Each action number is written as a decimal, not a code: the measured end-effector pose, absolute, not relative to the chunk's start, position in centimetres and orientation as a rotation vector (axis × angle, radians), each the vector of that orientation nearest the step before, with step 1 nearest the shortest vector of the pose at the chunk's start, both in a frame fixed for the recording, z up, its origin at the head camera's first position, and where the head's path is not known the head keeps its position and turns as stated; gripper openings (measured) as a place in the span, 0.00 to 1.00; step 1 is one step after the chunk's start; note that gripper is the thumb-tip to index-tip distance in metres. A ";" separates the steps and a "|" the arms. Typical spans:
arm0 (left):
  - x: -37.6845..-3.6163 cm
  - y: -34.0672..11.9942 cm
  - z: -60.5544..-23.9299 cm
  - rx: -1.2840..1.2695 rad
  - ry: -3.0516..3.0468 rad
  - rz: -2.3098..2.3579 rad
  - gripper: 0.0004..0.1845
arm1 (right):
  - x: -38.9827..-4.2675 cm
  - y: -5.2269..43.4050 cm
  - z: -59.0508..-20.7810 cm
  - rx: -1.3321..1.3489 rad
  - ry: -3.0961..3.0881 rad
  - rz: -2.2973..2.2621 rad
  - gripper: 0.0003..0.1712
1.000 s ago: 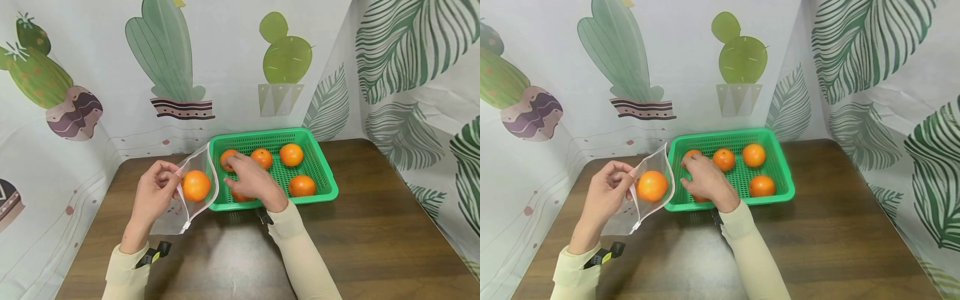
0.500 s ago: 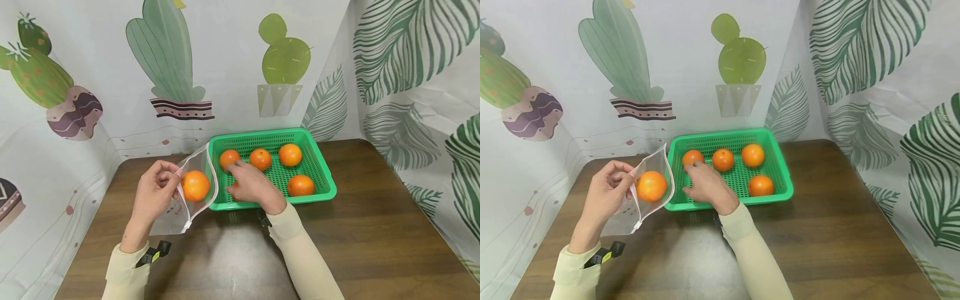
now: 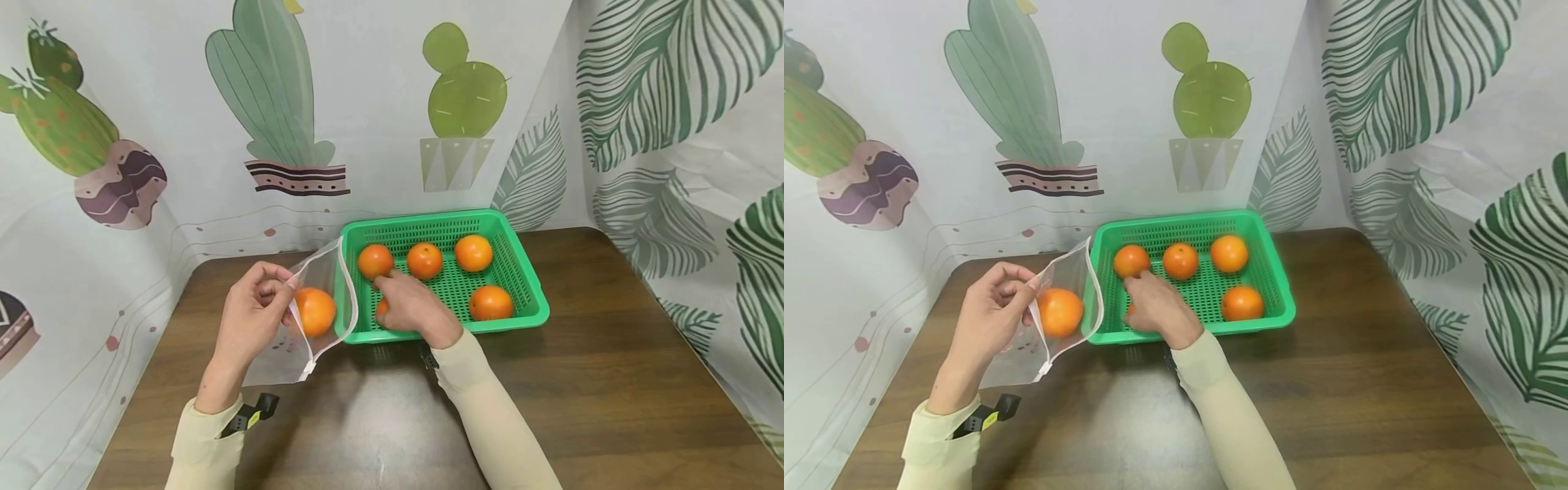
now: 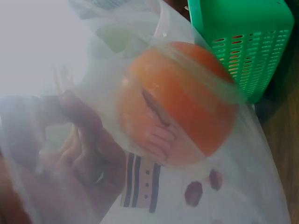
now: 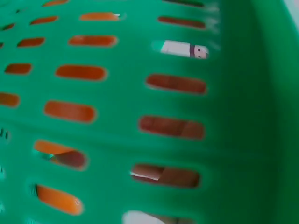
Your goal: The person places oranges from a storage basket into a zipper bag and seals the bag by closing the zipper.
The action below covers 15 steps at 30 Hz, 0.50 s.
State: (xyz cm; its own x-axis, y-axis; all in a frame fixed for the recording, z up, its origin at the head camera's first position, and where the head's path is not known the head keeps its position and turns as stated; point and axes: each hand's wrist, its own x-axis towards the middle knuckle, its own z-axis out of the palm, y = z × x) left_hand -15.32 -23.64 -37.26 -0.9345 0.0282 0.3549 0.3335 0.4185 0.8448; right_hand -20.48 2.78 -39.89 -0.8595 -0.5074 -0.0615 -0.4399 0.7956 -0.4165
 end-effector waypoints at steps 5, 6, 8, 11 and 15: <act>-15.3 -23.6 -37.3 -0.308 -2.393 -1.526 0.06 | -20.7 2.8 -40.2 -0.662 2.790 -0.562 0.16; -15.3 -23.6 -37.3 -0.309 -2.393 -1.527 0.06 | -20.8 2.8 -40.3 -0.640 2.782 -0.563 0.14; -15.3 -23.5 -37.3 -0.310 -2.392 -1.529 0.06 | -20.9 2.8 -40.4 -0.595 2.761 -0.578 0.13; -15.3 -23.5 -37.2 -0.315 -2.389 -1.529 0.06 | -21.2 2.8 -40.6 -0.535 2.736 -0.597 0.18; -15.2 -23.5 -37.2 -0.313 -2.389 -1.529 0.06 | -21.3 2.8 -40.7 -0.482 2.707 -0.611 0.21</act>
